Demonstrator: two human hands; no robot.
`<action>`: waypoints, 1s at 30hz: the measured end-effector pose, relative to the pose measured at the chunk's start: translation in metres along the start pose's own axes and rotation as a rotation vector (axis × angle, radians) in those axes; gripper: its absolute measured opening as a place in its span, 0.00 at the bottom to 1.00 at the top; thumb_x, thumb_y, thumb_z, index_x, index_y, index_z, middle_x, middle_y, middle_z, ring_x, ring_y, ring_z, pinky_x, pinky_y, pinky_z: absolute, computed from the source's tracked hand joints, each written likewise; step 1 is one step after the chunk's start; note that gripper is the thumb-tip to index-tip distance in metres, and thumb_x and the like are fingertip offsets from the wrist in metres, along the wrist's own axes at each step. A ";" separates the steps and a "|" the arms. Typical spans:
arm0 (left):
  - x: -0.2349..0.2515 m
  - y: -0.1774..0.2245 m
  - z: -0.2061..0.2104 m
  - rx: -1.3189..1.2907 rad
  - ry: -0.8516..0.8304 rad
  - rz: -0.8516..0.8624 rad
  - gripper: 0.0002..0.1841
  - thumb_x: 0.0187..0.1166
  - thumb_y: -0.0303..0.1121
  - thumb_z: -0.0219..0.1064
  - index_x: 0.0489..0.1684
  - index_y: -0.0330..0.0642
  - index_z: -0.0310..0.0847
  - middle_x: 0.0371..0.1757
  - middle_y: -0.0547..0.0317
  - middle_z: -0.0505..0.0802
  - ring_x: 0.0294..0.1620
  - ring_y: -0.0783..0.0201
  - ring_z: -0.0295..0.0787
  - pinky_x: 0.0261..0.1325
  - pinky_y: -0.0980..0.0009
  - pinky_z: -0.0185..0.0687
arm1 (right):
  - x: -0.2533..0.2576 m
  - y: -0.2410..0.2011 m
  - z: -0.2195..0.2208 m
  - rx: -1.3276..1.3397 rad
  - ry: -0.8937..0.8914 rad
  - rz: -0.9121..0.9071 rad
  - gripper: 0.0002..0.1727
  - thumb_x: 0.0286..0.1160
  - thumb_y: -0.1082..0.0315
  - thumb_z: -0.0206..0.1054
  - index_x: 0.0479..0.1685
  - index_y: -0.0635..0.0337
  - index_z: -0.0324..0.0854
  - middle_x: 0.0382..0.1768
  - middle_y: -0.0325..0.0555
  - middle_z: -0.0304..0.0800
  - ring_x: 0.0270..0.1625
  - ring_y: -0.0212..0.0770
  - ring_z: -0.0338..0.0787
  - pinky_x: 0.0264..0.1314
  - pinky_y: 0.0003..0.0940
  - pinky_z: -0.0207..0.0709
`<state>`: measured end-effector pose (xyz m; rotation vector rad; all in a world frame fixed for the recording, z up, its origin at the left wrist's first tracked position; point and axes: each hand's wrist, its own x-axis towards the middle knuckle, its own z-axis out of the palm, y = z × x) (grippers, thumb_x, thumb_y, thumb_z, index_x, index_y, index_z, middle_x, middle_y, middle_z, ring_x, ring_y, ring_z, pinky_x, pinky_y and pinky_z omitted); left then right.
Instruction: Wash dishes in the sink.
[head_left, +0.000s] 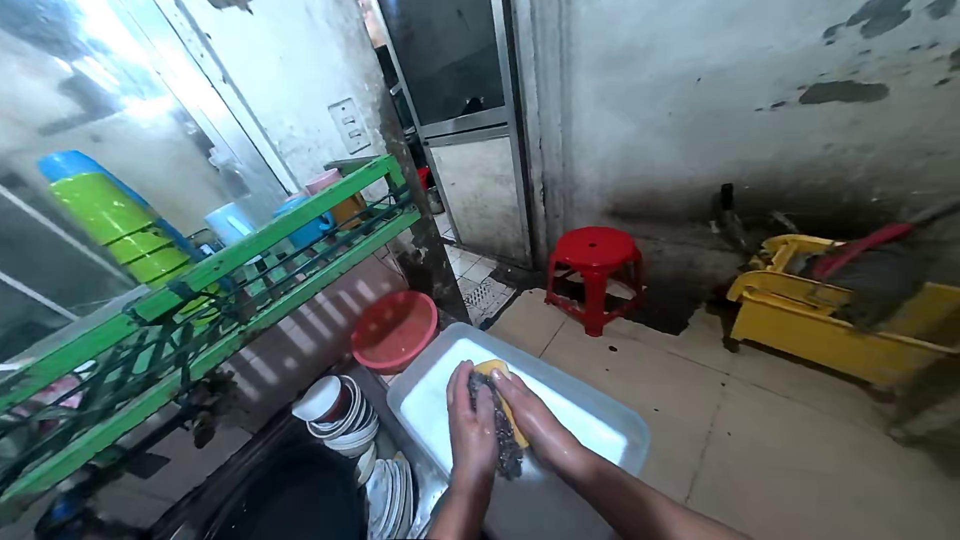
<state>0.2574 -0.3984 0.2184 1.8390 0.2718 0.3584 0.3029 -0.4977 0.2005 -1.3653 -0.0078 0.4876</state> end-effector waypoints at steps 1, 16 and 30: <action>0.003 0.003 -0.003 -0.051 0.024 -0.030 0.25 0.83 0.31 0.59 0.80 0.33 0.72 0.86 0.36 0.69 0.83 0.50 0.71 0.80 0.56 0.71 | 0.000 0.002 -0.001 0.050 0.004 0.026 0.31 0.94 0.49 0.47 0.83 0.64 0.63 0.66 0.57 0.84 0.64 0.44 0.88 0.67 0.42 0.82; -0.013 -0.031 -0.006 -0.182 -0.152 0.016 0.40 0.92 0.55 0.28 0.96 0.33 0.37 0.96 0.37 0.48 0.97 0.53 0.40 0.97 0.57 0.38 | 0.000 0.005 0.002 0.026 -0.155 0.096 0.31 0.78 0.63 0.70 0.78 0.63 0.66 0.49 0.51 0.91 0.48 0.40 0.93 0.53 0.39 0.89; -0.085 -0.242 -0.308 0.553 0.736 -0.912 0.28 0.89 0.37 0.59 0.88 0.40 0.64 0.90 0.32 0.62 0.90 0.34 0.57 0.84 0.37 0.62 | 0.041 0.052 -0.026 -1.592 -0.211 -0.187 0.35 0.65 0.47 0.78 0.70 0.58 0.83 0.67 0.66 0.85 0.72 0.71 0.81 0.73 0.68 0.72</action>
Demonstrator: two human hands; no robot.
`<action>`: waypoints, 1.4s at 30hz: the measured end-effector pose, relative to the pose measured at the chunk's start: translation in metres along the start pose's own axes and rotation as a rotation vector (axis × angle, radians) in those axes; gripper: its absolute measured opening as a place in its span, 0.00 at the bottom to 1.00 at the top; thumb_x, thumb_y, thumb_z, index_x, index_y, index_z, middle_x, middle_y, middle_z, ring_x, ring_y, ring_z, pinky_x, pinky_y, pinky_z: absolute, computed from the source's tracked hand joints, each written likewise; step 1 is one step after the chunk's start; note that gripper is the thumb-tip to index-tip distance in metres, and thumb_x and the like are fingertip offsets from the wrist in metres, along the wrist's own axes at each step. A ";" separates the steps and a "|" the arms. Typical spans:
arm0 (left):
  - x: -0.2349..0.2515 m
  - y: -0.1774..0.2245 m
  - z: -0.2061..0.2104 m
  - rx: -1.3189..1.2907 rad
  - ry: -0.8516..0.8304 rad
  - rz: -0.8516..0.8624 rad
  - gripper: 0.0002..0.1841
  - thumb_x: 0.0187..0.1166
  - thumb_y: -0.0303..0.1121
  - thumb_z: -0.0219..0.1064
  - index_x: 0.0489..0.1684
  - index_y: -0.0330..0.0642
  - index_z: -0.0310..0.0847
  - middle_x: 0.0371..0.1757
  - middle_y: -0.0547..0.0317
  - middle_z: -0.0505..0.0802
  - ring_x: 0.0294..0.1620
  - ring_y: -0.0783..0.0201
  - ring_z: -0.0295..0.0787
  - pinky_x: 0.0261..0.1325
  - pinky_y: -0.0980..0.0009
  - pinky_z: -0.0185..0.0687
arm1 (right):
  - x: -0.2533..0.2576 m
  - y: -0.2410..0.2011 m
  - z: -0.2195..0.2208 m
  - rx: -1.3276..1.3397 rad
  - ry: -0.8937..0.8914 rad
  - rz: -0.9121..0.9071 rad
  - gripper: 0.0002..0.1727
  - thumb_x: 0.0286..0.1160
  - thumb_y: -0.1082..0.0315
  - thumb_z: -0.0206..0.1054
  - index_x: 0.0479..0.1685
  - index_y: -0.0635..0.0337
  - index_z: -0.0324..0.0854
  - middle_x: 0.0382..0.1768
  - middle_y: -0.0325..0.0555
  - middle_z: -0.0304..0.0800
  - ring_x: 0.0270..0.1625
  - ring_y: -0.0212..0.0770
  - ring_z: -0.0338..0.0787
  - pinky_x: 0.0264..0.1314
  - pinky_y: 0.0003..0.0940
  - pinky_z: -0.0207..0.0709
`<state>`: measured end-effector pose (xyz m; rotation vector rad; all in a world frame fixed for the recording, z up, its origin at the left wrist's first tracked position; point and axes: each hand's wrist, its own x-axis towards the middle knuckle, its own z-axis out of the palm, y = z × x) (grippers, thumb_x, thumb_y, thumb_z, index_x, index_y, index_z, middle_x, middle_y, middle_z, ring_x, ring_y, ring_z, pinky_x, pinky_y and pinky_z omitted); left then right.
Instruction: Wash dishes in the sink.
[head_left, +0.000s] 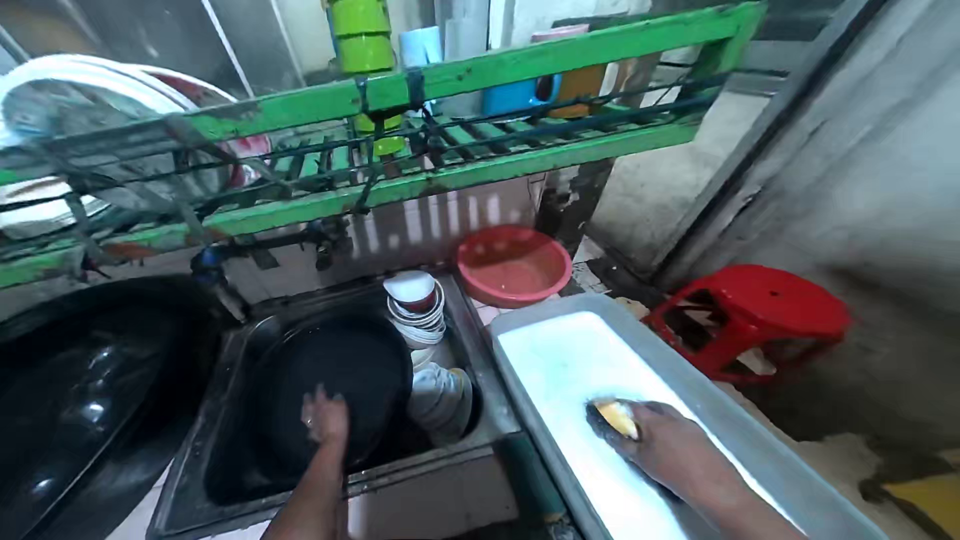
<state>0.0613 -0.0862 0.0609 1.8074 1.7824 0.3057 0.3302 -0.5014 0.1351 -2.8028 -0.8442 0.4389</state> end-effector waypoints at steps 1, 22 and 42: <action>0.007 -0.017 -0.003 -0.013 0.055 -0.106 0.32 0.88 0.39 0.60 0.91 0.40 0.59 0.93 0.30 0.54 0.92 0.30 0.50 0.83 0.32 0.59 | 0.002 0.003 0.003 -0.025 0.019 -0.031 0.35 0.65 0.47 0.78 0.70 0.59 0.83 0.69 0.66 0.84 0.74 0.71 0.79 0.72 0.69 0.73; -0.012 0.142 0.128 0.650 -0.765 0.685 0.29 0.90 0.41 0.57 0.86 0.33 0.66 0.88 0.32 0.68 0.91 0.37 0.57 0.91 0.46 0.51 | 0.006 -0.007 0.002 -0.045 -0.055 0.104 0.40 0.63 0.51 0.78 0.78 0.59 0.76 0.70 0.57 0.83 0.76 0.59 0.79 0.75 0.56 0.72; -0.090 0.079 0.117 0.683 -0.626 0.526 0.57 0.68 0.53 0.77 0.95 0.37 0.44 0.94 0.34 0.52 0.90 0.36 0.59 0.82 0.39 0.67 | 0.009 -0.007 -0.002 -0.003 -0.101 0.073 0.41 0.65 0.50 0.77 0.81 0.57 0.73 0.72 0.55 0.82 0.77 0.59 0.78 0.76 0.56 0.72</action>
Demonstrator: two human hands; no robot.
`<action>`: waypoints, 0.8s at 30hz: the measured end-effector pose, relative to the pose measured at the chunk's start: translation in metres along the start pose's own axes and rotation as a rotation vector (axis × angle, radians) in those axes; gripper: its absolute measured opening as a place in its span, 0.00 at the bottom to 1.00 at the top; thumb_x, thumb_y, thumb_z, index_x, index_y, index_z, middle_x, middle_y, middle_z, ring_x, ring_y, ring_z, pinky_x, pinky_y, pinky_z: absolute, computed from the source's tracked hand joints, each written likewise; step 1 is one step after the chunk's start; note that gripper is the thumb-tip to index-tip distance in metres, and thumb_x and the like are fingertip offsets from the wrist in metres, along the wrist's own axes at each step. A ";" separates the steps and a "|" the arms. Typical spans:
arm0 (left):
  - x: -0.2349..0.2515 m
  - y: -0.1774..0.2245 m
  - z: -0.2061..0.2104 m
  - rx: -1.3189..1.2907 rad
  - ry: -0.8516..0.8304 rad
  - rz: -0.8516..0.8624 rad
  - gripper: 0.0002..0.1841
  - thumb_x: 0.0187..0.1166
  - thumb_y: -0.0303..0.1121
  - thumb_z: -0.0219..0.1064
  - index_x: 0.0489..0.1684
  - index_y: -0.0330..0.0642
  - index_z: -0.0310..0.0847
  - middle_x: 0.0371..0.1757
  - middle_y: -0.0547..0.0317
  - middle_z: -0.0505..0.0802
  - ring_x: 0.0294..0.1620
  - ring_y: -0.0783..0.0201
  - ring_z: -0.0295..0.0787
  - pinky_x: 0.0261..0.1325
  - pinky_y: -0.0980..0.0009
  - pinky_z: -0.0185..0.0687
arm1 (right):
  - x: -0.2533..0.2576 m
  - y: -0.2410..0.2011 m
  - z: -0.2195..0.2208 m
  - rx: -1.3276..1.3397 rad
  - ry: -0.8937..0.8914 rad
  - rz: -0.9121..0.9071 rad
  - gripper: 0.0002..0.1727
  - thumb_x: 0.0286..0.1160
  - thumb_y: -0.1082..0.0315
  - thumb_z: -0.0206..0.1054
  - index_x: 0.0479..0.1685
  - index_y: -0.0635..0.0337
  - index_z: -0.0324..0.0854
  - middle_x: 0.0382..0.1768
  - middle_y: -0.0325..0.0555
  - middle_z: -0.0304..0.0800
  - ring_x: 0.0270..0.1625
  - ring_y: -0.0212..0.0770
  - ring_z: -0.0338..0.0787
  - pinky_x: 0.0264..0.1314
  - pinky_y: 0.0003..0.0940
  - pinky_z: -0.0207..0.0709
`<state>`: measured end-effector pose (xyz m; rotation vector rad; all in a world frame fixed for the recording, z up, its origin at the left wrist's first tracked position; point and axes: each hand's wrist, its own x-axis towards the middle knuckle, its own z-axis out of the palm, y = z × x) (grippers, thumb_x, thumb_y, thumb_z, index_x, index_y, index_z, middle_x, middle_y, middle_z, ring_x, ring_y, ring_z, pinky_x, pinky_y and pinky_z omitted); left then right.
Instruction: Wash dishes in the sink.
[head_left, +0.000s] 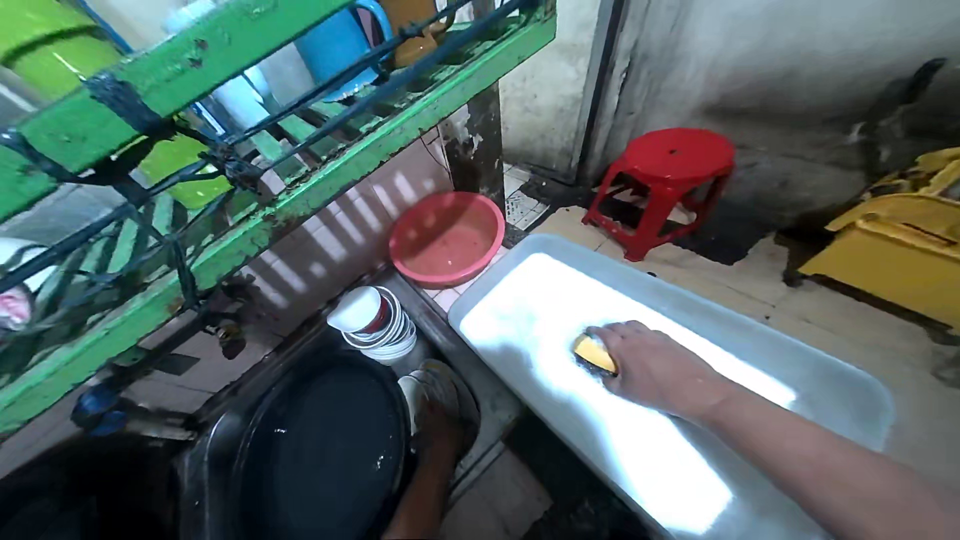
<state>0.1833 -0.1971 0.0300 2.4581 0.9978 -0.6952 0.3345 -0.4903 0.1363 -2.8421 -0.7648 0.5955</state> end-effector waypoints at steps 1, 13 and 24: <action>0.003 0.000 0.000 0.022 0.043 -0.029 0.53 0.71 0.47 0.77 0.95 0.39 0.46 0.93 0.33 0.55 0.88 0.35 0.63 0.79 0.39 0.72 | 0.000 0.000 -0.001 0.002 -0.002 0.001 0.41 0.65 0.50 0.77 0.81 0.57 0.74 0.72 0.55 0.82 0.77 0.58 0.78 0.76 0.56 0.71; 0.036 0.003 0.003 -0.139 -0.013 -0.014 0.50 0.82 0.60 0.62 0.95 0.35 0.43 0.95 0.34 0.46 0.95 0.32 0.39 0.92 0.42 0.47 | -0.001 0.001 -0.002 -0.001 -0.025 -0.011 0.42 0.66 0.50 0.77 0.82 0.58 0.72 0.73 0.55 0.81 0.78 0.58 0.77 0.77 0.55 0.70; 0.034 0.007 0.006 0.066 0.116 -0.208 0.33 0.83 0.44 0.64 0.89 0.49 0.63 0.87 0.37 0.68 0.76 0.39 0.79 0.68 0.47 0.84 | -0.002 -0.006 -0.006 -0.023 -0.166 0.024 0.43 0.71 0.57 0.73 0.89 0.53 0.62 0.79 0.56 0.76 0.80 0.60 0.75 0.83 0.62 0.62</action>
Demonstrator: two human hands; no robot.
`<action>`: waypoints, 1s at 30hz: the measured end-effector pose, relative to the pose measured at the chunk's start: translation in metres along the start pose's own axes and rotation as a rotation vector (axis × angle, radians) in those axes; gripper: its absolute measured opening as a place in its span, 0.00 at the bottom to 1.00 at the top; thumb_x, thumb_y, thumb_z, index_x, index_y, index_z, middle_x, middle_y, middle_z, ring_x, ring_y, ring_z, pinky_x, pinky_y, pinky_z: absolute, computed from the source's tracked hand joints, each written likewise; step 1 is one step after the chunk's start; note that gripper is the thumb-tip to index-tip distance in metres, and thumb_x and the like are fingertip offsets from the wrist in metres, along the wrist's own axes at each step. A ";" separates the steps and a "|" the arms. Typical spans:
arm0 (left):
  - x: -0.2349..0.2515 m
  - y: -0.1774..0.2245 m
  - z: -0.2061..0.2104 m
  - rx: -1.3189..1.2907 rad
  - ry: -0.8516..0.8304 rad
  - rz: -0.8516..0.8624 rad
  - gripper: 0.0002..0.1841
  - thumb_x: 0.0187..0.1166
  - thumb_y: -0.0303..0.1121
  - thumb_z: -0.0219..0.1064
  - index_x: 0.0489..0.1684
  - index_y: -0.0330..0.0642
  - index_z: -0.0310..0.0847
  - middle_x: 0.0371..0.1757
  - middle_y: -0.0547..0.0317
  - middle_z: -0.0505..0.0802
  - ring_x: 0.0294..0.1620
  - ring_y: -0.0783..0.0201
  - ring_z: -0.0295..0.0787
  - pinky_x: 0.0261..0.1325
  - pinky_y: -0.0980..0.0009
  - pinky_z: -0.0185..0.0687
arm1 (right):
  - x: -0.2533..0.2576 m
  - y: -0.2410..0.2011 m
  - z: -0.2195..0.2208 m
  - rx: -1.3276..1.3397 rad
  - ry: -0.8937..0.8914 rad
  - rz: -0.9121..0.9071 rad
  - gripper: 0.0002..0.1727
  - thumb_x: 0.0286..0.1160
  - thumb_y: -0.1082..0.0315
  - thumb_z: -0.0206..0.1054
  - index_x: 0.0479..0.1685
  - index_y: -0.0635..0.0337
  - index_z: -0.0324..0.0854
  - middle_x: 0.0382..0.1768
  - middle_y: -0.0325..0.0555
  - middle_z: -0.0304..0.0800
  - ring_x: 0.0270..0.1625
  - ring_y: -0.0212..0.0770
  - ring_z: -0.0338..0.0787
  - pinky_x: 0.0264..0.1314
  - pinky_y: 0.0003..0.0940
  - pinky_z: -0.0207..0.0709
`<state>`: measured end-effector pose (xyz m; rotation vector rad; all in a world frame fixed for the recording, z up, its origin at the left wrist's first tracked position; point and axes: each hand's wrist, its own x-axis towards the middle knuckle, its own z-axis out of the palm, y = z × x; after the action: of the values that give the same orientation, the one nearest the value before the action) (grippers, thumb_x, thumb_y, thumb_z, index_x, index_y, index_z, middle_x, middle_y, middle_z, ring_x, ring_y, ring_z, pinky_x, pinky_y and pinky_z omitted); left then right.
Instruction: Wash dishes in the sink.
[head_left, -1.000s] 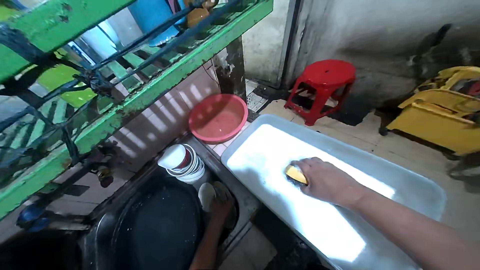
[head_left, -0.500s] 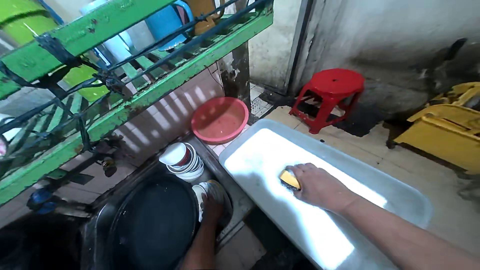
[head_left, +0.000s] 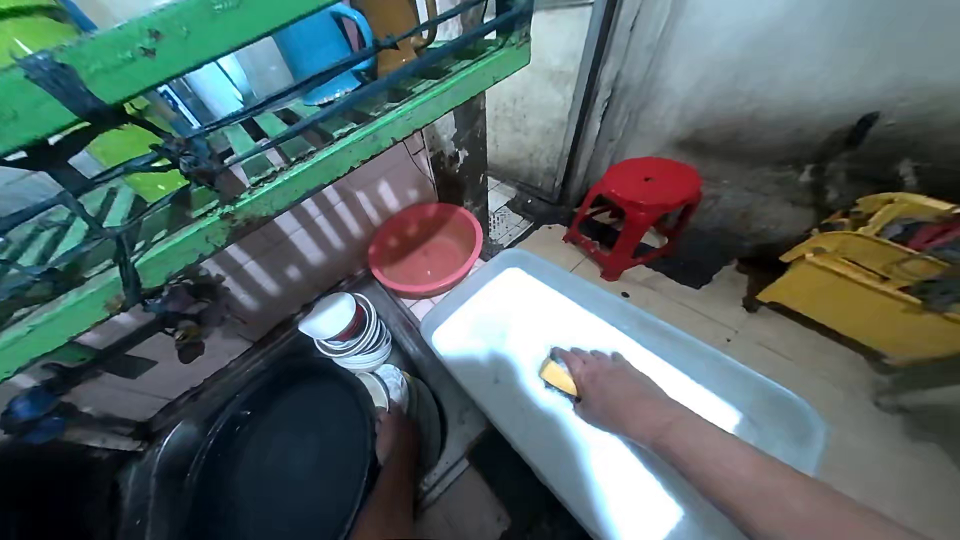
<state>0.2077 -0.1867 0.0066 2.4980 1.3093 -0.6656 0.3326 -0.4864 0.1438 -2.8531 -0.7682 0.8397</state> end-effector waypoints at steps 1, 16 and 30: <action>-0.003 0.002 -0.005 -0.005 0.031 0.044 0.30 0.84 0.44 0.62 0.86 0.46 0.67 0.85 0.38 0.72 0.77 0.40 0.79 0.71 0.48 0.82 | 0.000 0.000 -0.002 0.010 -0.013 0.008 0.42 0.71 0.58 0.73 0.89 0.52 0.62 0.77 0.56 0.78 0.78 0.60 0.77 0.84 0.60 0.63; -0.122 -0.015 -0.105 -1.006 0.359 0.216 0.11 0.75 0.28 0.72 0.47 0.29 0.86 0.36 0.47 0.92 0.39 0.58 0.91 0.48 0.56 0.87 | -0.012 -0.004 -0.017 0.225 -0.014 -0.038 0.37 0.74 0.61 0.71 0.86 0.50 0.65 0.65 0.59 0.87 0.66 0.63 0.88 0.68 0.64 0.78; -0.159 0.137 -0.134 0.251 0.005 0.935 0.25 0.86 0.44 0.59 0.81 0.52 0.76 0.85 0.49 0.76 0.82 0.47 0.75 0.79 0.44 0.72 | -0.095 0.061 -0.027 0.133 0.273 -0.099 0.40 0.62 0.61 0.81 0.82 0.45 0.75 0.66 0.62 0.85 0.69 0.65 0.83 0.70 0.63 0.76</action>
<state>0.2797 -0.3219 0.2028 2.8703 -0.0439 -0.5866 0.3050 -0.5833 0.2012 -2.7078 -0.7775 0.4564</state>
